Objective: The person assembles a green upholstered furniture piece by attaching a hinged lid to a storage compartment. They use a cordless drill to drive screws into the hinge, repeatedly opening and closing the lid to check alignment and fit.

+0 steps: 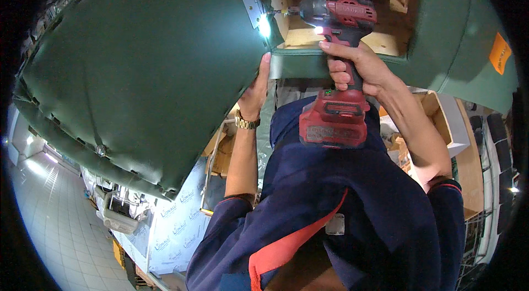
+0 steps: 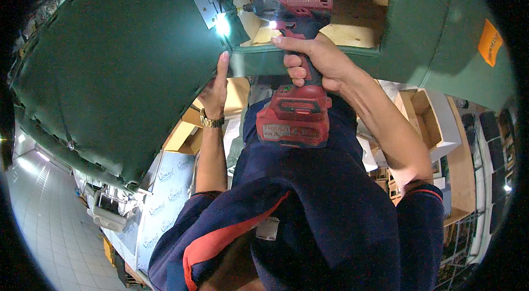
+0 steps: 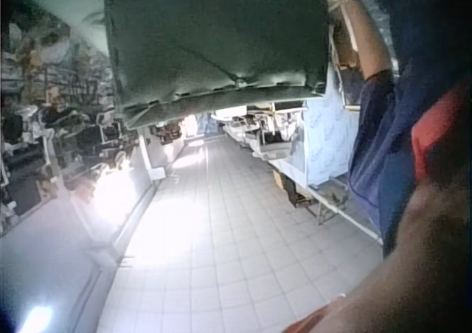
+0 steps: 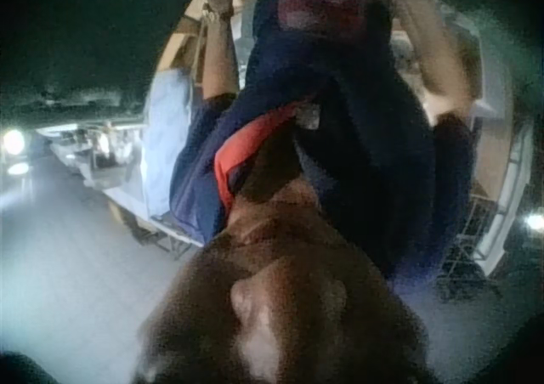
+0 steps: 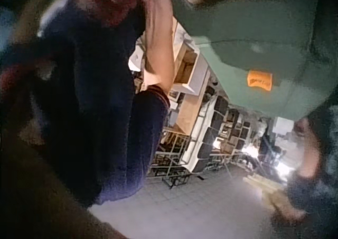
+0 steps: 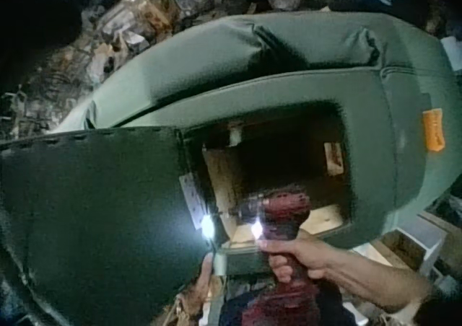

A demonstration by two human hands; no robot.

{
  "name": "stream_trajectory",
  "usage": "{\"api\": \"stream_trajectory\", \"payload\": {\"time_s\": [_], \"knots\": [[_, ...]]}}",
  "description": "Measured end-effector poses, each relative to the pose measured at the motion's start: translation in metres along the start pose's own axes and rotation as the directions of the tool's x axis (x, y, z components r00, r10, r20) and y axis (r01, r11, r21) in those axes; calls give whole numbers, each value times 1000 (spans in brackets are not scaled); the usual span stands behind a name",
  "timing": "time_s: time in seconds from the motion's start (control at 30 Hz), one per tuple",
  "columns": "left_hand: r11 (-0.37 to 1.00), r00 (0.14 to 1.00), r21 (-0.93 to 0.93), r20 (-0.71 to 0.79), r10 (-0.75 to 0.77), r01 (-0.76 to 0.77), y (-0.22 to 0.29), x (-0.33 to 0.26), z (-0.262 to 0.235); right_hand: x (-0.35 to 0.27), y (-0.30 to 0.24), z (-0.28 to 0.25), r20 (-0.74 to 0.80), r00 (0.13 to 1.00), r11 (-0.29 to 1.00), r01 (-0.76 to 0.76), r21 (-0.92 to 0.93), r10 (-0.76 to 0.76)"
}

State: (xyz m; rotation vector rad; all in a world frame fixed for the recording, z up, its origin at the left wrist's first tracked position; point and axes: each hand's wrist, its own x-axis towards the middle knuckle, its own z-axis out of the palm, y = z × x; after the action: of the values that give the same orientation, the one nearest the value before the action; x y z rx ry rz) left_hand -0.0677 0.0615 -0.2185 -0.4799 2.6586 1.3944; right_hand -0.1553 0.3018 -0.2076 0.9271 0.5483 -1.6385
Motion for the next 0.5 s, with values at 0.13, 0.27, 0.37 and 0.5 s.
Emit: {"api": "stream_trajectory", "payload": {"time_s": [0.13,0.27,0.37,0.5], "knots": [[997,997,-3,-16,-73,73,1,-2,0,0,-2,1,10,1000,1000,-13,-13,13],[1000,1000,-11,-24,10,-10,0,-2,1,0,-2,3,-22,1000,998,16,-55,-17],[997,998,-57,-28,-55,53,1,-2,0,1,-1,5,-33,999,1000,-9,-21,8],[992,992,-19,-26,-123,122,5,-1,0,1,-2,7,-31,999,999,-11,-50,9]]}}
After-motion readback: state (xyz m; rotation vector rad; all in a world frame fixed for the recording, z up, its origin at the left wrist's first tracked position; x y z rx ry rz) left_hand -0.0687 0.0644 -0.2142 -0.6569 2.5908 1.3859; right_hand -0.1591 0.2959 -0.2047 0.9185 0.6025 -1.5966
